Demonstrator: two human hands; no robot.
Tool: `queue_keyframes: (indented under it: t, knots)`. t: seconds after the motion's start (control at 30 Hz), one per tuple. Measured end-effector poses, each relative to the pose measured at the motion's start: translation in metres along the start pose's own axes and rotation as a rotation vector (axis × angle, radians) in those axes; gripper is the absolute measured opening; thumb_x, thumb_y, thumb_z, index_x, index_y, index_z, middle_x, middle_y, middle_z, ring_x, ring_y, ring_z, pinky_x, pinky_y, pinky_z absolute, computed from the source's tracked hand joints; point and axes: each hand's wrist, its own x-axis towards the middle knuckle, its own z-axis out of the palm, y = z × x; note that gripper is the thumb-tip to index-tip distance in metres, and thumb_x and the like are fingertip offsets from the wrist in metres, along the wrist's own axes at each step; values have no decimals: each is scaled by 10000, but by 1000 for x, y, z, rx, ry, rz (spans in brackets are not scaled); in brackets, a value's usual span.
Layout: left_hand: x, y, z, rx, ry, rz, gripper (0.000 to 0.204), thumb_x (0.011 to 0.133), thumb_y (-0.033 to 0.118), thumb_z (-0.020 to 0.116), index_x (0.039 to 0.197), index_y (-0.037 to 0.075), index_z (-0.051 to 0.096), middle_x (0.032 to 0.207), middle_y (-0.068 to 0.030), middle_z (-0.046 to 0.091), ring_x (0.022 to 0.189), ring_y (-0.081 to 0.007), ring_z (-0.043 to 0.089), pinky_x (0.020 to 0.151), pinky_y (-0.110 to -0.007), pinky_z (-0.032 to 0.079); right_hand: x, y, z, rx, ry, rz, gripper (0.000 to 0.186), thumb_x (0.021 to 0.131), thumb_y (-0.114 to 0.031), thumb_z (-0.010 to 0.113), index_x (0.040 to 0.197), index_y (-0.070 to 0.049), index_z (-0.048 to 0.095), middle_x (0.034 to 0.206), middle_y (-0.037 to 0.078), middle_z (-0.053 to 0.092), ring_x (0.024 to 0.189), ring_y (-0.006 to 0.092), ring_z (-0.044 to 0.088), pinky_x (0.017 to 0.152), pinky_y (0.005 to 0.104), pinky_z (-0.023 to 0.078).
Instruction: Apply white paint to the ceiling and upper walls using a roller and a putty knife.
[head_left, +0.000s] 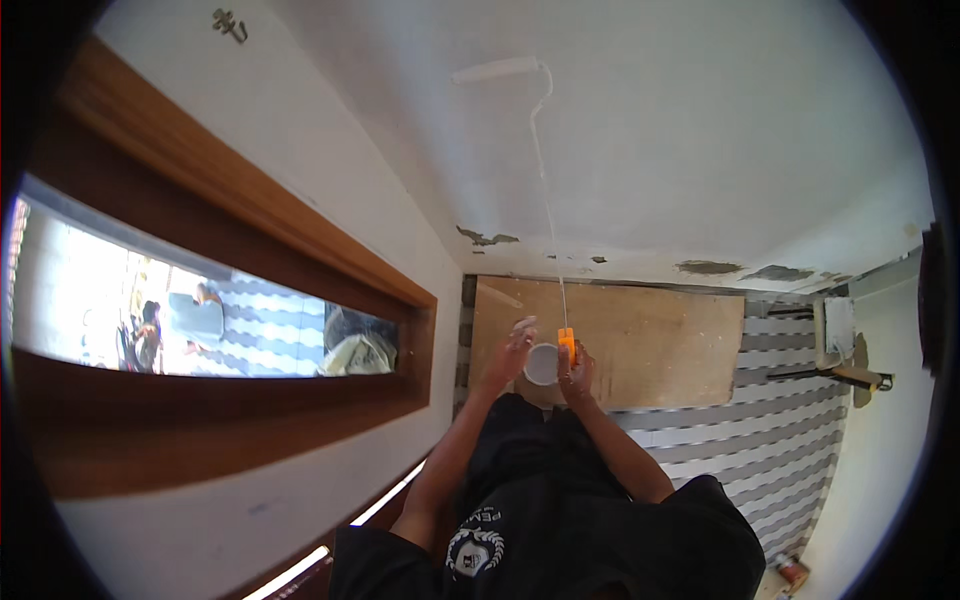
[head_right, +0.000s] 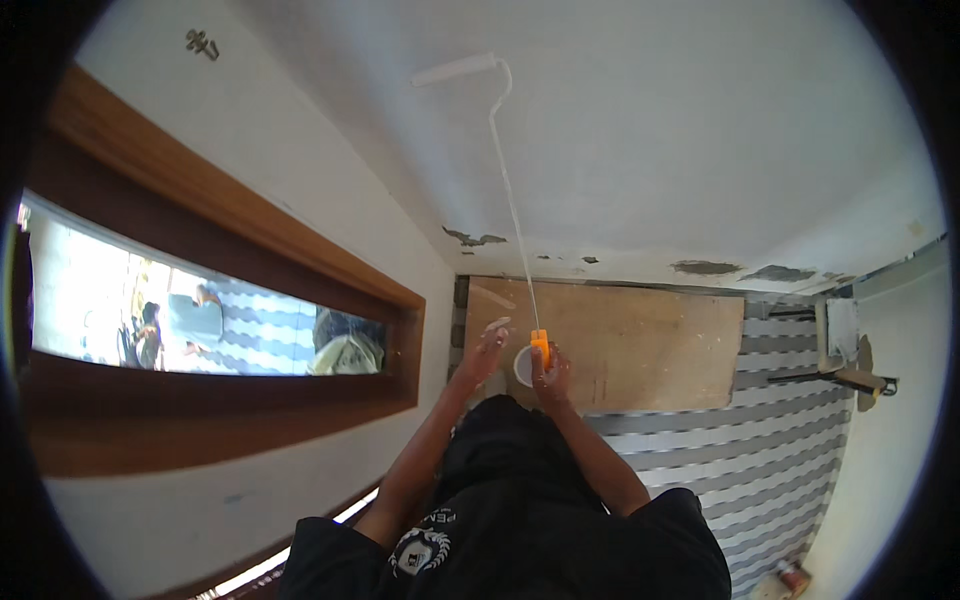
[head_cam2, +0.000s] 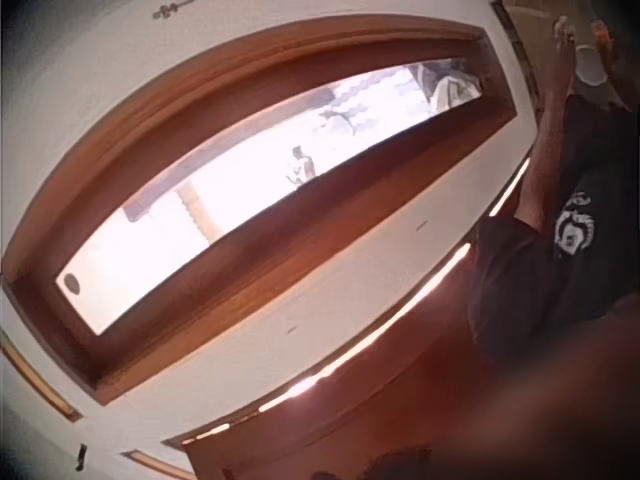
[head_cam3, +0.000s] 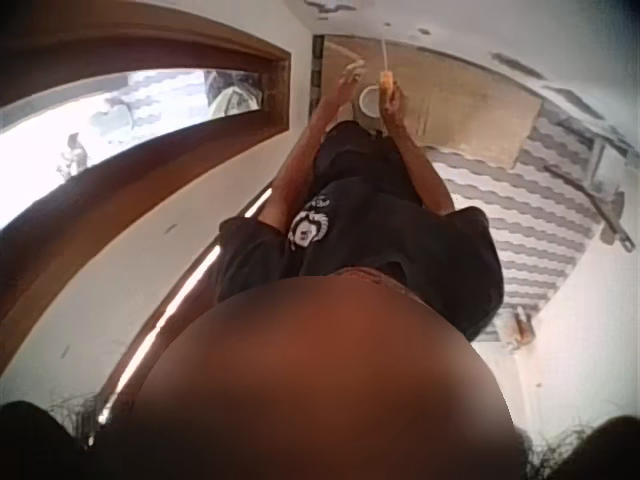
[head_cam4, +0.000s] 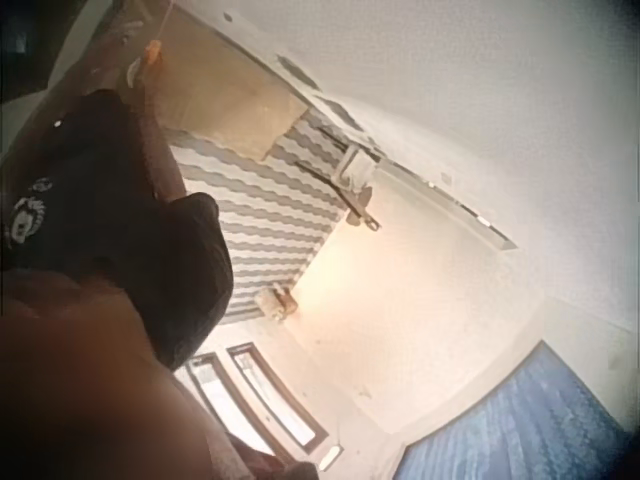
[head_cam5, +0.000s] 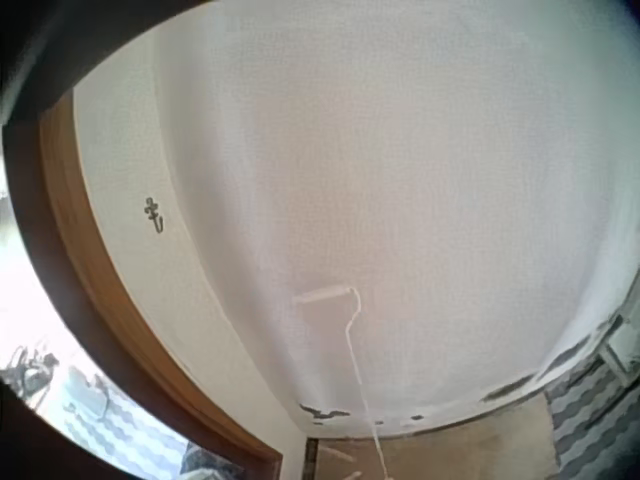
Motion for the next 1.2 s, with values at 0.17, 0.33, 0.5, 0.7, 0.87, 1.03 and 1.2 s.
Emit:
queue_keyframes:
  t: [0.17,0.33,0.5,0.7,0.87,1.03,1.2]
  knots:
    - [34,12,-15,-433,-79,-133,329,950,206,480,1219,16,480,1115,-160,577,1050,-162,560,870,-292,455,26,28,89,-65,176,-58,308,899,-281,520,918,22,566,717,213,586,618,364,584,537,416,441]
    - [46,-18,-21,-114,-80,-182,361,882,292,587,1094,2,563,917,-160,660,843,-292,662,717,-366,532,26,47,113,-135,94,92,334,893,-254,535,1013,57,544,751,224,596,666,388,589,589,448,461]
    - [0,-99,-9,75,-136,-221,303,855,288,595,1014,30,602,894,-166,659,841,-340,642,705,-403,521,-26,92,135,-381,170,-188,379,896,-287,527,1034,65,537,732,227,591,656,398,591,584,456,475]
    - [-24,-104,4,70,-140,-244,292,846,287,591,1000,39,605,882,-167,659,825,-350,638,713,-416,513,-49,73,129,-61,35,312,451,894,-330,522,1062,88,524,825,275,604,763,412,600,658,478,472]
    - [7,-59,-11,-1,-101,-208,283,852,265,589,1013,32,602,874,-179,654,802,-340,646,698,-394,512,-24,82,130,-163,96,190,475,879,-341,533,1089,85,518,858,280,605,772,438,586,663,489,467]
    - [74,26,-63,-161,-40,-229,276,854,248,615,1020,27,602,857,-152,657,748,-247,665,649,-314,512,51,27,135,-291,229,-104,445,872,-290,536,1125,75,500,885,268,604,741,440,579,635,479,464]
    - [107,65,-91,-56,61,-92,265,859,245,615,1004,22,608,845,-138,659,745,-227,666,647,-313,512,92,-16,135,-112,152,-73,426,881,-286,528,1116,69,505,869,258,607,718,433,578,630,484,461]
